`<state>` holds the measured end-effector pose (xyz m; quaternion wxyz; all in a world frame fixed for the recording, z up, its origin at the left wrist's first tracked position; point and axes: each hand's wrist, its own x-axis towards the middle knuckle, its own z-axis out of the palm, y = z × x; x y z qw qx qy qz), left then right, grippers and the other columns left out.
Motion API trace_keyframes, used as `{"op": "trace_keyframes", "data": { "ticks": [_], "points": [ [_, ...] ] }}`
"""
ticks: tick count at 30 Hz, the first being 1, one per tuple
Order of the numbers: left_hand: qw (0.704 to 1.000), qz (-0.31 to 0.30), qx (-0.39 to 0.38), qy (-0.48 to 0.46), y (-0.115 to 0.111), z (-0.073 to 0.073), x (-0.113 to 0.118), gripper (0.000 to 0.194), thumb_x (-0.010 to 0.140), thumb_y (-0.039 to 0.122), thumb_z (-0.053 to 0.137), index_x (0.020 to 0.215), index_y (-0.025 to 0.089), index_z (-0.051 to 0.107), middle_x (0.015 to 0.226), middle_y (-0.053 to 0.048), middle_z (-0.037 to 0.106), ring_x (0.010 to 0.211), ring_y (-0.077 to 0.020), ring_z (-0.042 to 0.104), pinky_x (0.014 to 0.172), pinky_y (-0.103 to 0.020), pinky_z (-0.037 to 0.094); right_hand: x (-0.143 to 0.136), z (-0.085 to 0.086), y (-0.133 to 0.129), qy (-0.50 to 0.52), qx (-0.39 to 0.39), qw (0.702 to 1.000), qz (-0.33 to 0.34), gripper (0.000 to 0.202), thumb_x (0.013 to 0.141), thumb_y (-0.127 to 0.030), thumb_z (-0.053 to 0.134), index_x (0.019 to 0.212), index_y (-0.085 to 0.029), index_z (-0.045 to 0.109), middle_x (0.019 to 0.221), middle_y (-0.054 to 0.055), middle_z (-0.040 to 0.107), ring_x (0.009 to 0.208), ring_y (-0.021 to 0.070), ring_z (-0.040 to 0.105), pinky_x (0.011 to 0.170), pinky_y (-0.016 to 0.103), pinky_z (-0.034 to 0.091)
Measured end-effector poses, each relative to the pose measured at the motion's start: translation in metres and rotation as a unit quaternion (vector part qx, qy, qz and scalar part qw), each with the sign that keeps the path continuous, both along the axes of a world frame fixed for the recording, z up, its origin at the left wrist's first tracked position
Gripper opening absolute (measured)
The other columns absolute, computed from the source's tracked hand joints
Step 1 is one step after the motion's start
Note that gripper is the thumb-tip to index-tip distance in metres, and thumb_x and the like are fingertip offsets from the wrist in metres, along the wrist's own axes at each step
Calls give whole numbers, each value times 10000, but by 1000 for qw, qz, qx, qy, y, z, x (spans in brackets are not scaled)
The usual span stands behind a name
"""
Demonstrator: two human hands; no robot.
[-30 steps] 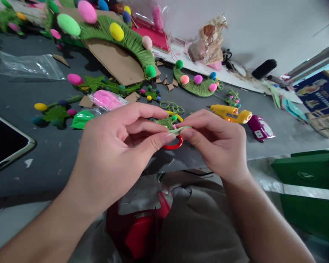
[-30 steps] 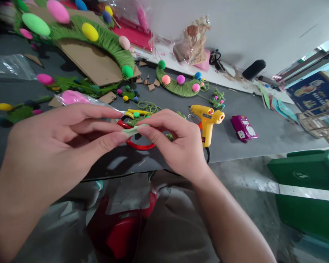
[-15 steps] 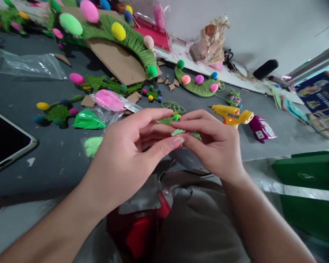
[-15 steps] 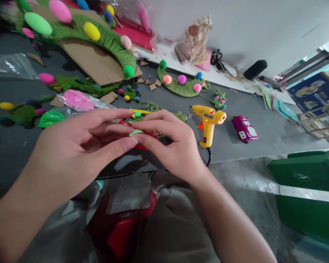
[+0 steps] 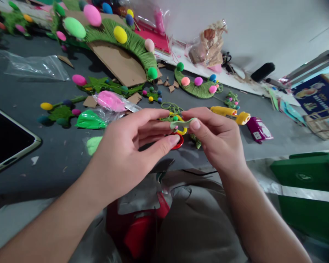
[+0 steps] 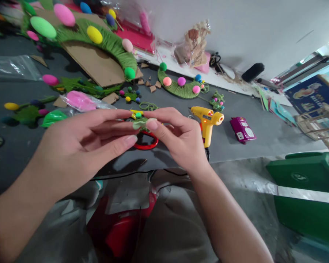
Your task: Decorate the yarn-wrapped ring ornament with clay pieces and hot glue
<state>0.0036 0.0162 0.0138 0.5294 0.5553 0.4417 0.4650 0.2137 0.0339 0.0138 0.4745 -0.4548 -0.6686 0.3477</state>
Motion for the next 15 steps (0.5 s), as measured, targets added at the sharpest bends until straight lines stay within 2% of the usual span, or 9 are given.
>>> {"op": "trace_keyframes", "data": {
  "ticks": [3, 8, 10, 12, 15],
  "points": [
    [1000, -17, -1, -23, -2, -3, 2, 441, 857, 304, 880, 1274, 320, 734, 1175, 39, 828, 1101, -211, 803, 941, -250, 681, -5, -1, -2, -15, 3, 999, 35, 219, 897, -336, 843, 1106, -274, 829, 1140, 40, 792, 1034, 189, 733, 885, 328, 636],
    [999, 18, 20, 46, -1, 2, 2, 362, 837, 328, 899, 1172, 313, 763, 984, 73, 844, 909, -186, 828, 871, -238, 692, -14, 1, -5, -1, 8, 998, 70, 66, 918, -265, 817, 978, -241, 834, 1021, 36, 804, 1003, 173, 735, 852, 307, 619],
    [996, 35, 41, 68, 0, 4, 2, 289, 839, 304, 891, 1106, 309, 779, 937, 84, 841, 869, -185, 826, 843, -240, 694, -16, 2, -6, 14, -3, 998, 62, 43, 930, -271, 802, 927, -230, 817, 951, 24, 795, 918, 161, 730, 812, 294, 618],
    [993, 50, 66, 85, 0, 6, 0, 237, 857, 322, 873, 1076, 313, 783, 918, 85, 838, 851, -183, 823, 827, -244, 694, -17, 2, -7, 27, -18, 999, 41, 117, 947, -318, 784, 878, -224, 789, 878, 7, 768, 809, 140, 699, 745, 274, 603],
    [992, 47, 70, 93, -1, 3, -2, 252, 890, 363, 841, 1127, 314, 773, 960, 54, 839, 879, -197, 824, 849, -279, 699, -16, -3, -6, 47, -20, 999, -5, 219, 965, -408, 758, 846, -224, 766, 811, -4, 729, 739, 129, 651, 692, 264, 572]
  ]
}}
